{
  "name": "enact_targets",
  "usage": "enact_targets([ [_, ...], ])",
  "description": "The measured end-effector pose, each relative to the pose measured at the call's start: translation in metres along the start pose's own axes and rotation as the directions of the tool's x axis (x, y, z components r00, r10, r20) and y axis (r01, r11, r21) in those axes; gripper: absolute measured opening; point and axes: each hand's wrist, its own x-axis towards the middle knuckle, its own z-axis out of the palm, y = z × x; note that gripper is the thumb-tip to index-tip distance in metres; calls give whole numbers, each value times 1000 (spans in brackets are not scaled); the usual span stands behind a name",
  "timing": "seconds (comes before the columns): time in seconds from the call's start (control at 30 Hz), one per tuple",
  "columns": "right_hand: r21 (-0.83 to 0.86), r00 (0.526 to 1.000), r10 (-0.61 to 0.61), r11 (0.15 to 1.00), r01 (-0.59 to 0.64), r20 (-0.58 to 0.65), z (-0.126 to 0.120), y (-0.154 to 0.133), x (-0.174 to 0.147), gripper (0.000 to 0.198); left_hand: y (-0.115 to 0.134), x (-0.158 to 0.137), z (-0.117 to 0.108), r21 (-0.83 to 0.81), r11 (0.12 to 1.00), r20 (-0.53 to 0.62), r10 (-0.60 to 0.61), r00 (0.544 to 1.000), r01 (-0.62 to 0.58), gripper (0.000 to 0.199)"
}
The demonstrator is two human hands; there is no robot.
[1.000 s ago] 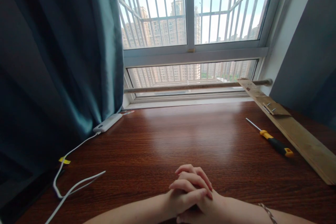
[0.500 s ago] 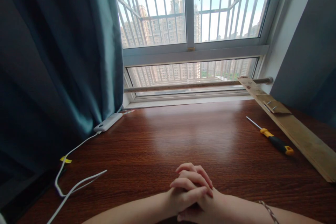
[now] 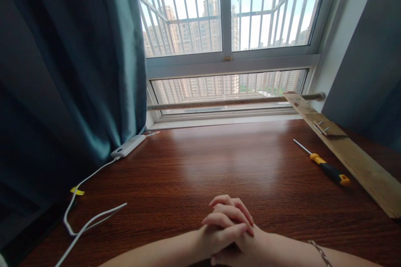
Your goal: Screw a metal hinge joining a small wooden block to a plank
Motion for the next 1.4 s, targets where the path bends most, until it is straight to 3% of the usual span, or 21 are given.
enact_targets([
  [0.3,-2,1000,-17,1000,17,-19,-1,-2,2,60,2,-1,-1,-130,990,18,-54,998,56,22],
  [0.7,-1,1000,10,1000,-10,-7,-2,-3,1,61,3,0,-1,-101,992,-6,-77,997,76,17],
  [0.93,19,1000,30,999,-30,6,-6,-5,0,60,-5,-2,3,11,999,0,-34,999,34,18],
  [1.2,5,1000,0,1000,0,-15,-3,-4,1,59,10,1,-7,-51,997,-20,65,998,-66,26],
  [1.4,11,1000,-2,1000,3,-25,-3,-4,1,58,0,-1,1,-132,991,-55,-13,998,6,18],
])
